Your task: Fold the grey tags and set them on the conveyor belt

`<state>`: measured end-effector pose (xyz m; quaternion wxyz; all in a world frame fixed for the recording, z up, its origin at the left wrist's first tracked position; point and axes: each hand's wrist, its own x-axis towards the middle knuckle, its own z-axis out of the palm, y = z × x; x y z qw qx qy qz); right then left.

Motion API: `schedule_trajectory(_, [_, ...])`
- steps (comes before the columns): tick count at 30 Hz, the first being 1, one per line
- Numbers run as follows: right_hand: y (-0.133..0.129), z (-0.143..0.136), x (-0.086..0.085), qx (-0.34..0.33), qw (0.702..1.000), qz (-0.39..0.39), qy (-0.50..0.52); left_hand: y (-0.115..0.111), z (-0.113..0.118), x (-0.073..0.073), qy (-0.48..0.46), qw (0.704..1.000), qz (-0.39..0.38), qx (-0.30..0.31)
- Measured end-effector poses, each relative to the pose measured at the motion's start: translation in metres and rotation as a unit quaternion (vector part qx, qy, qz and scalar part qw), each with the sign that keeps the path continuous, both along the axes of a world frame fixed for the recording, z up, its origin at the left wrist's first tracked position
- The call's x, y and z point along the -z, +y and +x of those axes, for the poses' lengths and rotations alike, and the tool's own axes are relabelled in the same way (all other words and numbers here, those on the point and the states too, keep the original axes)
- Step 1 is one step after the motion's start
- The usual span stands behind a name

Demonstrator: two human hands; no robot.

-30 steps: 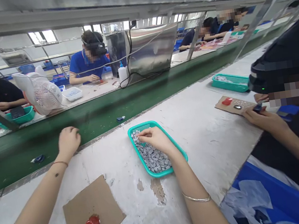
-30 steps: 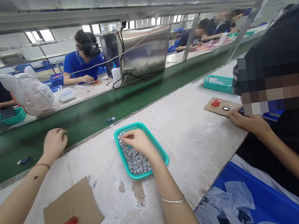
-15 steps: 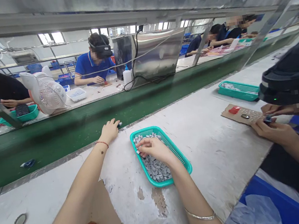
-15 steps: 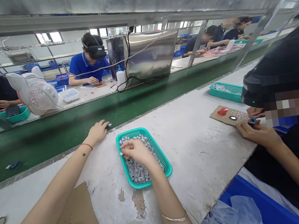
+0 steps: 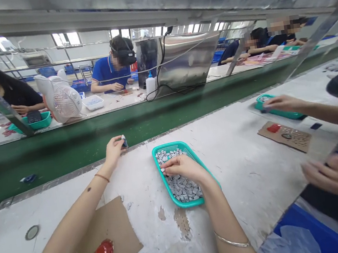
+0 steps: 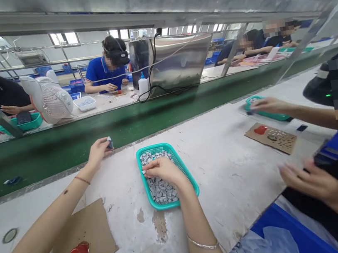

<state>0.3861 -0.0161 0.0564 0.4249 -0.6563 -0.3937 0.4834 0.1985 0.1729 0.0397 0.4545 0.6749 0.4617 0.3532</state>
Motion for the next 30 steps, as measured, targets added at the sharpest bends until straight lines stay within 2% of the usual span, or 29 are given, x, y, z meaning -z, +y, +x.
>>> schedule_trajectory(4, [0.001, -0.003, 0.000, -0.007, 1.000, -0.002, -0.025, -0.040, -0.055, -0.007, -0.090, 0.988, -0.126, 0.011])
schedule_trajectory(8, [0.003, -0.005, -0.002, -0.012, 0.998, 0.001, -0.066, -0.086, -0.116, -0.011, -0.222, 0.924, -0.312, -0.007])
schedule_trajectory(9, [0.003, -0.006, -0.003, -0.011, 0.997, 0.005, -0.079, -0.097, -0.130, -0.011, -0.238, 0.911, -0.336, -0.012])
schedule_trajectory(14, [0.004, -0.013, -0.011, 0.010, 0.988, 0.044, -0.150, -0.143, -0.179, -0.006, -0.253, 0.897, -0.359, -0.042])
schedule_trajectory(17, [0.006, -0.030, -0.018, 0.029, 0.977, 0.094, -0.190, -0.162, -0.195, 0.001, -0.276, 0.884, -0.375, -0.030])
schedule_trajectory(20, [0.007, -0.062, -0.023, 0.014, 0.967, 0.143, -0.210, -0.175, -0.206, 0.007, -0.299, 0.883, -0.361, 0.005])
schedule_trajectory(23, [0.003, -0.106, -0.023, -0.069, 0.950, 0.202, -0.227, -0.183, -0.212, 0.014, -0.322, 0.888, -0.328, 0.005])
schedule_trajectory(26, [-0.007, -0.147, -0.016, -0.175, 0.922, 0.249, -0.240, -0.186, -0.216, 0.023, -0.360, 0.885, -0.294, -0.032])
schedule_trajectory(30, [-0.019, -0.179, -0.003, -0.302, 0.880, 0.266, -0.253, -0.185, -0.218, 0.034, -0.388, 0.883, -0.260, -0.048])
